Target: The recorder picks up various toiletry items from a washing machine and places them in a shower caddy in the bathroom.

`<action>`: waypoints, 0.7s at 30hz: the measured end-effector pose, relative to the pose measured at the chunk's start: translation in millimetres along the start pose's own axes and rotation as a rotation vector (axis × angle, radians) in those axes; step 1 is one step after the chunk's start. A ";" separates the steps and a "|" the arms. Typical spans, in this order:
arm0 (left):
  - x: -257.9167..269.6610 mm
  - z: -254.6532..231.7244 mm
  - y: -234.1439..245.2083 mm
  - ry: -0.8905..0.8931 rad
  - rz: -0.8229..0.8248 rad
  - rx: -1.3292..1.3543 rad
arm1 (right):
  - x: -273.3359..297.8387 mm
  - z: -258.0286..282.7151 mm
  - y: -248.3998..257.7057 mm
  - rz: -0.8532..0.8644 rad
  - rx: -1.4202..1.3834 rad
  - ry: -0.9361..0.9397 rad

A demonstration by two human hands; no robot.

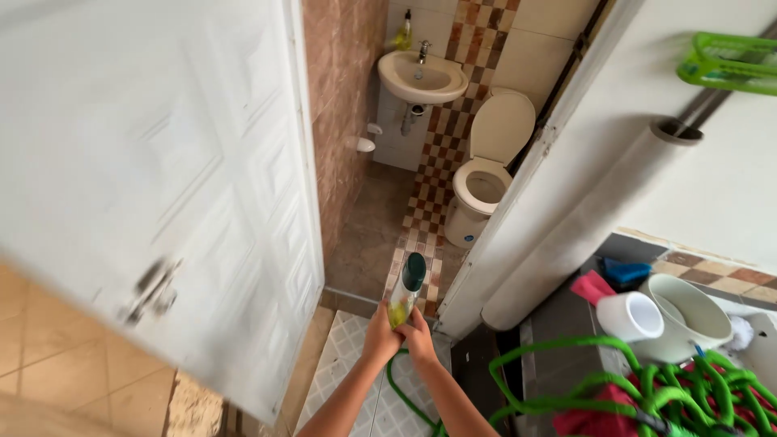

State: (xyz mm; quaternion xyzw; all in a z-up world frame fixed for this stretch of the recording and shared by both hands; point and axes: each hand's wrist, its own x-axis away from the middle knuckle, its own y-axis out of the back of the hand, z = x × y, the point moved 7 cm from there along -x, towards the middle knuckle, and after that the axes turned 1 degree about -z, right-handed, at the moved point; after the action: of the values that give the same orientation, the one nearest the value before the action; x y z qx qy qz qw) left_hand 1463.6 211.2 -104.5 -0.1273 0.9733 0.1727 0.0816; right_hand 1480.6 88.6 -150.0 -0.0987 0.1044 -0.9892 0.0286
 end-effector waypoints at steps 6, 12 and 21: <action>-117.9 26.8 -36.7 0.113 0.114 -0.037 | -115.4 21.7 -4.7 -0.025 -0.038 0.004; -267.3 30.0 -102.5 0.090 0.188 0.003 | -277.5 47.2 33.2 -0.097 -0.037 0.100; -462.8 -17.9 -190.0 0.160 0.409 -0.067 | -448.6 158.5 70.7 -0.234 -0.105 0.168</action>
State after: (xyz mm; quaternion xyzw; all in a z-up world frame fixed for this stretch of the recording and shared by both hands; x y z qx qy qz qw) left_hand 1955.7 134.0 -54.0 0.0566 0.9760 0.2070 -0.0368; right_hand 1954.2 22.4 -98.1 -0.0284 0.1459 -0.9837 -0.1009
